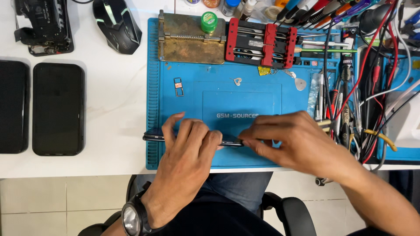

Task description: The person removes a SIM card from a smartphone, then uses a screwdriver to remove screws from the bottom of the device. They lift the back cover to expose the internal components.

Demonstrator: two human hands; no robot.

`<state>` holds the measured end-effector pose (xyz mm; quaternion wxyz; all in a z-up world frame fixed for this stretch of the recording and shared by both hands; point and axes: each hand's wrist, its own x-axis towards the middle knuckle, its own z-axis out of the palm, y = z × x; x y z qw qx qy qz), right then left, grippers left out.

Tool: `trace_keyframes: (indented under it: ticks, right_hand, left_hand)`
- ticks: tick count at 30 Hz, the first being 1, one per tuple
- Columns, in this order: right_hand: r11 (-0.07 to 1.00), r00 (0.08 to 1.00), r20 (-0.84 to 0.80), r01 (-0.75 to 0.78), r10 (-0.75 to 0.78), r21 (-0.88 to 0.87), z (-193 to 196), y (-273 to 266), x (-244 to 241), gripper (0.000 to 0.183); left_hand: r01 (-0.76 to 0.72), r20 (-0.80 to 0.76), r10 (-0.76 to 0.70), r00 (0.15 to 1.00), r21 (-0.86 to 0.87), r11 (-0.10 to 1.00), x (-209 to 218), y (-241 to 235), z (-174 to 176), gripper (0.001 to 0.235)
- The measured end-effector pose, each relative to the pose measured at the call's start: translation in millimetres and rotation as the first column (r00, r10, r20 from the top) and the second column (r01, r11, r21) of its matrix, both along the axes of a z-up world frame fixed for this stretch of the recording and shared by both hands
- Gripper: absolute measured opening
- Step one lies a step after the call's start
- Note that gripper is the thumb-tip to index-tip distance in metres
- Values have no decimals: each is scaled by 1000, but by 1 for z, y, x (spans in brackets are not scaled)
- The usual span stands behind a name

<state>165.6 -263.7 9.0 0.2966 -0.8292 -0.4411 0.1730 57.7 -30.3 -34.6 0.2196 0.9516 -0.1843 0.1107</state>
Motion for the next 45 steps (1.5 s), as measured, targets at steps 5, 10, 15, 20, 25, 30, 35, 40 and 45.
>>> trace_keyframes:
  ticks: [5, 10, 15, 20, 25, 30, 35, 40, 45]
  right_hand:
    - [992, 972, -233, -61, 33, -114, 2, 5, 37, 19]
    - [989, 989, -136, -77, 60, -129, 2, 5, 33, 15]
    - [997, 988, -155, -39, 28, -70, -2, -1, 26, 16]
    - [996, 896, -440, -89, 69, -26, -9, 2, 47, 20]
    - [995, 972, -222, -91, 78, -48, -1, 1, 30, 17]
    - [997, 951, 302, -72, 69, 1, -8, -7, 3, 11]
    - [996, 889, 449, -75, 88, -47, -11, -10, -11, 7]
    - [996, 943, 322, -80, 86, -34, -13, -13, 10, 15]
    - [993, 987, -145, -84, 71, -86, -5, -5, 37, 13]
  left_hand:
    - [-16, 35, 15, 999, 20, 1000, 13, -1, 1, 17]
    - [-22, 28, 21, 999, 51, 998, 18, -1, 6, 17]
    - [-26, 35, 24, 999, 63, 998, 15, -4, 4, 14]
    - [-15, 11, 15, 1000, 58, 998, 15, -6, 4, 14]
    - [-15, 24, 13, 1000, 85, 996, 19, -4, 4, 14]
    - [-9, -5, 10, 1000, 95, 995, 19, -5, 0, 16]
    - [-3, -4, 3, 1000, 107, 994, 19, -6, 3, 19]
    - [1, 1, -1, 1000, 113, 994, 19, -5, -1, 21]
    - [29, -27, -26, 999, 105, 994, 24, -4, -4, 37]
